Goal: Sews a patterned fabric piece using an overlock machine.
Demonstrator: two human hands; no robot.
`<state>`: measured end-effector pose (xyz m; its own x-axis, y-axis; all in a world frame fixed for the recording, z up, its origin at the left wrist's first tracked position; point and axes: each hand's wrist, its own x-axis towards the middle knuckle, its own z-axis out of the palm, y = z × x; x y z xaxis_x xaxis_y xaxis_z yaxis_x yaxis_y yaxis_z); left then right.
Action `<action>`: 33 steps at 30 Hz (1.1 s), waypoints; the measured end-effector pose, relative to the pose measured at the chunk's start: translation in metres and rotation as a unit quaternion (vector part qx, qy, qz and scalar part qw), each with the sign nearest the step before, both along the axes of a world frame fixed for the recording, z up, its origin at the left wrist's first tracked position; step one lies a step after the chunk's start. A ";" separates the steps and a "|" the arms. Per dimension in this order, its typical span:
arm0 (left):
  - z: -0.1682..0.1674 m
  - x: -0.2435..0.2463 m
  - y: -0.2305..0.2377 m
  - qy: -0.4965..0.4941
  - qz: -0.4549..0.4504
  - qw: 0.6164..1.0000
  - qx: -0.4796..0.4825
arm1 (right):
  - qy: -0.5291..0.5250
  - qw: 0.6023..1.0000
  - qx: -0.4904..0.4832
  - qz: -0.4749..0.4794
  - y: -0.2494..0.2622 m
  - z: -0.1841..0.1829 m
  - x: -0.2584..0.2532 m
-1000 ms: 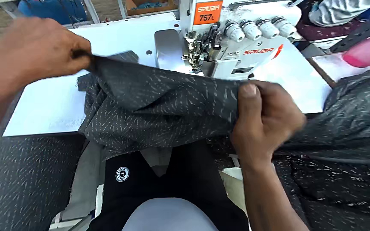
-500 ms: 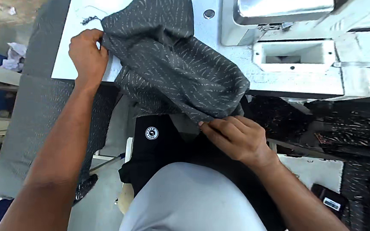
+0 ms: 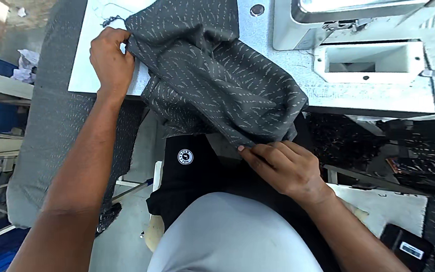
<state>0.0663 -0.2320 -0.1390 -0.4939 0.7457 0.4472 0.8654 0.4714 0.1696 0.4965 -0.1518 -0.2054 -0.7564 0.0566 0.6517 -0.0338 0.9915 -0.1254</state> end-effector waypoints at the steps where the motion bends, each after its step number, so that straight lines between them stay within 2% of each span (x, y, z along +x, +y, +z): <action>1: 0.000 0.000 0.000 0.001 0.002 1.000 0.002 | 0.000 1.000 0.000 -0.004 -0.001 0.000 0.000; 24: -0.006 -0.005 0.004 -0.003 -0.021 0.999 0.036 | -0.033 0.999 0.002 -0.010 -0.014 -0.009 0.005; 26: -0.002 -0.002 0.004 -0.031 -0.028 0.998 0.041 | -0.008 0.999 -0.030 -0.018 -0.013 -0.004 0.007; 27: 0.003 0.000 0.004 -0.071 -0.037 0.995 0.056 | 0.018 0.996 -0.079 -0.037 -0.010 0.003 0.010; 28: 0.011 0.003 0.006 -0.143 -0.050 0.985 0.084 | 0.049 0.985 -0.150 -0.066 -0.004 0.015 0.014; 30: 0.037 0.010 0.015 -0.341 -0.075 0.923 0.162 | 0.103 0.928 -0.336 -0.125 0.021 0.053 0.019; 31: 0.051 0.013 0.021 -0.418 -0.087 0.883 0.196 | 0.119 0.875 -0.448 -0.137 0.036 0.073 0.019; 32: 0.065 0.016 0.027 -0.469 -0.094 0.850 0.218 | 0.151 0.804 -0.565 -0.103 0.051 0.091 0.018; 33: 0.082 0.020 0.030 -0.488 -0.100 0.839 0.221 | 0.180 0.747 -0.637 -0.060 0.064 0.106 0.018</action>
